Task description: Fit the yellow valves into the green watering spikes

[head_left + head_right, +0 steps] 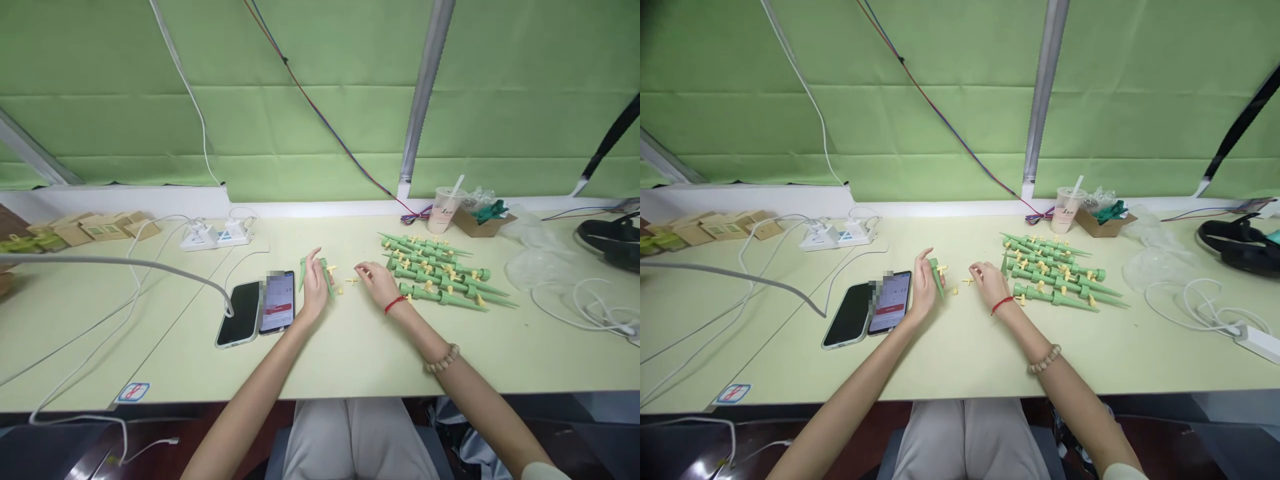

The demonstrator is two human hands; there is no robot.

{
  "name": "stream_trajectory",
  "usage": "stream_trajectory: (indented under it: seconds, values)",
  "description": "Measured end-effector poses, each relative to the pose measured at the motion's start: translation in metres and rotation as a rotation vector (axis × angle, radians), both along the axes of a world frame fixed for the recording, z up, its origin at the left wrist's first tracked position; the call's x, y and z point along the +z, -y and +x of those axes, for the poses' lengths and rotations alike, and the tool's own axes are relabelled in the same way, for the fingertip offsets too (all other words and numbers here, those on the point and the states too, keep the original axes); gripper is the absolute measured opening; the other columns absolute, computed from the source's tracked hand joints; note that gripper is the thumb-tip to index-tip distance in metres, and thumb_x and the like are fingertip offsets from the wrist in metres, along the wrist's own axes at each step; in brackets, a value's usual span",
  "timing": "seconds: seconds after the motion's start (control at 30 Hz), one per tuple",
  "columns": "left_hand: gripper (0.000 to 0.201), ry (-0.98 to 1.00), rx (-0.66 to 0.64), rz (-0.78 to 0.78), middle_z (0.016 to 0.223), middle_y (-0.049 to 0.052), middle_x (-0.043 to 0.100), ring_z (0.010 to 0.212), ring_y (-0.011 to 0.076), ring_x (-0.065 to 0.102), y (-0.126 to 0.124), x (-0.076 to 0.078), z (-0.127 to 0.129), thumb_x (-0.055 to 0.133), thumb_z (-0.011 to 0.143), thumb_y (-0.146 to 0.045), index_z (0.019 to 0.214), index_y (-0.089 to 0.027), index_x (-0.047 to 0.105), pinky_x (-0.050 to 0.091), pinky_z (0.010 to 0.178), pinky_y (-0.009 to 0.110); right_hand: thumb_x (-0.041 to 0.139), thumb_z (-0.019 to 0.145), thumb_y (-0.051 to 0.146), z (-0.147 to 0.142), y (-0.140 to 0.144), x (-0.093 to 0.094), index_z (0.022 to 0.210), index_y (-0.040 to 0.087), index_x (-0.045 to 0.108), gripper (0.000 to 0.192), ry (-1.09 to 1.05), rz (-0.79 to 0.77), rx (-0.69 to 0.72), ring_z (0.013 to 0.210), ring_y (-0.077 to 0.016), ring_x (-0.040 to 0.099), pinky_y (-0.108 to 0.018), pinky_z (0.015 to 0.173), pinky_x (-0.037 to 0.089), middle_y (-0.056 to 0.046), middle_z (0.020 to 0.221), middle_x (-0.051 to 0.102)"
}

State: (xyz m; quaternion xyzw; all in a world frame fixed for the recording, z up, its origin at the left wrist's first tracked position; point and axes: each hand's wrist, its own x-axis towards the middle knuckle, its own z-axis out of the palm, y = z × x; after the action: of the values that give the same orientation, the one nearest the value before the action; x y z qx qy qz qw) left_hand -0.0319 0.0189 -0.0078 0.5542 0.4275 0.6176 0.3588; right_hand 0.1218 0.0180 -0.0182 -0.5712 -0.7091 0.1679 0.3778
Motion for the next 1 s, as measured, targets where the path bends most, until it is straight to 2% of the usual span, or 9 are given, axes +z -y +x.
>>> stream_trajectory:
  seconds: [0.1,0.23,0.37,0.57,0.63,0.73,0.83,0.93,1.0]
  values:
    - [0.044,0.05,-0.074,-0.007,0.059,-0.005,0.045,0.056,0.0098,0.052,-0.005,-0.001,-0.004,0.033,0.088,-0.049,0.122,-0.023,0.038,0.04,0.059,0.02,0.044,0.087,0.02,0.0,-0.004,-0.008,0.099,0.02,0.064,0.023,0.267,0.053,0.039,0.079,-0.0153,0.06,-0.027,0.071,0.044,-0.008,0.106,0.06]
    - [0.048,0.093,-0.169,-0.076,0.069,-0.003,0.051,0.066,0.0104,0.055,-0.009,-0.006,-0.006,0.04,0.084,-0.052,0.119,-0.019,0.038,0.042,0.068,0.023,0.045,0.086,0.014,-0.011,-0.006,-0.016,0.087,0.019,0.068,0.023,0.386,0.011,0.074,0.089,-0.0192,0.058,-0.027,0.072,0.044,-0.007,0.09,0.065]
    - [0.053,0.22,-0.296,-0.175,0.068,-0.001,0.051,0.064,0.0101,0.052,-0.013,-0.008,-0.006,0.039,0.081,-0.059,0.109,-0.015,0.046,0.043,0.066,0.023,0.047,0.085,0.016,-0.014,-0.006,-0.019,0.101,0.017,0.064,0.023,0.345,0.046,0.085,0.091,-0.02,0.056,-0.029,0.074,0.045,-0.008,0.091,0.064]
    - [0.055,0.378,-0.211,-0.218,0.066,-0.001,0.053,0.056,0.008,0.047,-0.02,-0.002,-0.012,0.042,0.077,-0.063,0.104,-0.015,0.048,0.039,0.058,0.02,0.053,0.084,0.031,-0.014,-0.003,-0.019,0.1,0.02,0.067,0.023,0.275,0.191,0.133,0.093,-0.02,0.053,-0.032,0.079,0.042,-0.007,0.096,0.062]
    - [0.056,0.418,-0.188,-0.231,0.067,-0.001,0.054,0.056,0.0082,0.047,-0.022,0.0,-0.013,0.044,0.075,-0.065,0.103,-0.016,0.049,0.038,0.057,0.02,0.06,0.079,0.037,-0.016,-0.002,-0.02,0.096,0.023,0.069,0.024,0.299,0.197,0.186,0.09,-0.0208,0.053,-0.033,0.076,0.042,-0.007,0.095,0.063]
    - [0.052,0.487,-0.221,-0.255,0.065,-0.002,0.052,0.055,0.0079,0.047,-0.02,0.001,-0.012,0.052,0.072,-0.062,0.098,-0.018,0.05,0.037,0.055,0.02,0.063,0.077,0.033,-0.021,-0.002,-0.023,0.085,0.023,0.071,0.015,0.331,0.17,0.256,0.085,-0.0213,0.054,-0.034,0.073,0.04,-0.006,0.084,0.066]
    - [0.045,0.524,-0.315,-0.245,0.067,-0.004,0.05,0.058,0.0067,0.047,-0.018,0.0,-0.009,0.068,0.066,-0.046,0.096,-0.02,0.047,0.036,0.055,0.019,0.06,0.079,0.025,-0.023,-0.002,-0.02,0.081,0.02,0.071,0.012,0.15,0.178,0.248,0.078,-0.0192,0.058,-0.034,0.074,0.041,-0.006,0.075,0.068]
    - [0.048,0.498,-0.392,-0.209,0.075,-0.005,0.052,0.063,0.0061,0.049,-0.015,-0.001,-0.006,0.073,0.064,-0.031,0.099,-0.022,0.042,0.037,0.06,0.019,0.057,0.079,0.03,-0.019,-0.003,-0.01,0.088,0.018,0.069,0.019,-0.303,0.13,0.139,0.074,-0.018,0.062,-0.033,0.072,0.045,-0.006,0.079,0.07]
    - [0.048,0.469,-0.445,-0.182,0.074,-0.006,0.05,0.061,0.0057,0.048,-0.012,-0.001,-0.003,0.072,0.066,-0.029,0.1,-0.024,0.038,0.038,0.06,0.02,0.055,0.08,0.036,-0.016,-0.002,-0.002,0.094,0.018,0.067,0.026,-0.563,0.072,0.157,0.08,-0.0182,0.064,-0.032,0.074,0.048,-0.007,0.088,0.07]
